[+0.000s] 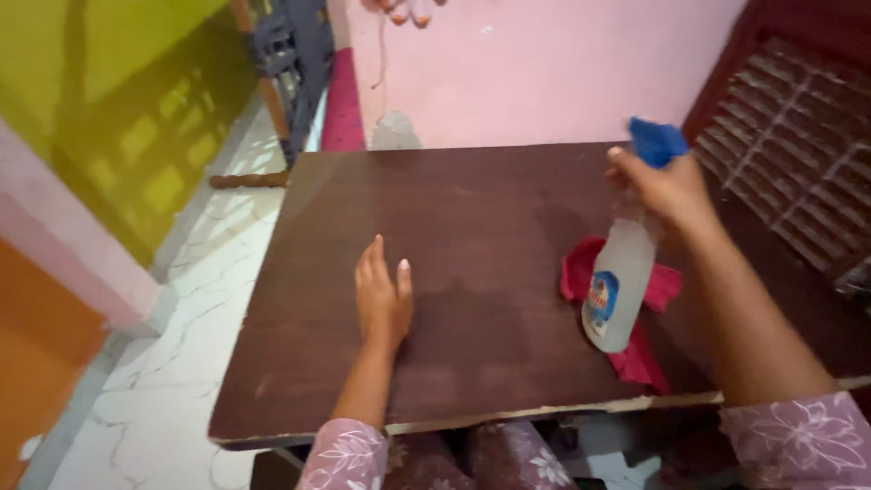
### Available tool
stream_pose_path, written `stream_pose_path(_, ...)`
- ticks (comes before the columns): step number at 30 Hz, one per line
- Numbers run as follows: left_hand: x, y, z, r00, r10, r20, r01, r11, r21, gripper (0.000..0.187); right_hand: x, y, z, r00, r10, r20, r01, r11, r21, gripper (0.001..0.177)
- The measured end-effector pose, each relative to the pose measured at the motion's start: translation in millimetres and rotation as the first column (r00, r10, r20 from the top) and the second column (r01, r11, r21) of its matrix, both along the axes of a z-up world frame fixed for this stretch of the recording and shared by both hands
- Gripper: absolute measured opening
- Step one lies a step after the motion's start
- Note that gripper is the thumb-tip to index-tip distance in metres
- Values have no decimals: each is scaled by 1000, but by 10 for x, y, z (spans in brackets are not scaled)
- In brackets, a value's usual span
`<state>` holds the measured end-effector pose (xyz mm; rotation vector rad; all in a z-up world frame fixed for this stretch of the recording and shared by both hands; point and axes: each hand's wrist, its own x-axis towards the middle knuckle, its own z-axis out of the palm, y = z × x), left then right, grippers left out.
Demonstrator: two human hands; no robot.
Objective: The person removes a patterned cloth from a wooden table, then sprays a cleaning solution onto the surface and wipes it thoroughly with a red cloth. The person repeatedly sprays and wipes different sections of the table until the entire surface is covered.
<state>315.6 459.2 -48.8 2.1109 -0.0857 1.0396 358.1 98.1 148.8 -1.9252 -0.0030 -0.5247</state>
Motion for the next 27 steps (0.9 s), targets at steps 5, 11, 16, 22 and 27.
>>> stream_pose_path(5, -202, -289, 332, 983, -173, 64, 151, 953, 261, 57, -412, -626, 241, 991, -105, -78, 116, 981, 157, 27)
stream_pose_path(11, -435, -1631, 449, 839, -519, -165, 524, 687, 504, 73, -579, -1049, 134, 960, -182, -212, 183, 983, -16, 35)
stream_pose_path(16, -412, -2604, 239, 724, -613, -315, 689, 632, 354, 69, -539, -1526, 0, 937, -299, -182, 284, 953, -103, 21)
stream_pose_path(22, 32, -2743, -358, 841, -528, -122, 536, 779, 326, 29, -323, -1830, -73, 931, -313, -188, 310, 950, -47, 21)
stream_pose_path(27, 174, -1990, -502, 977, -202, 60, 168, 918, 359, 10, -458, -1596, 65, 940, -232, -251, 245, 969, 21, 28)
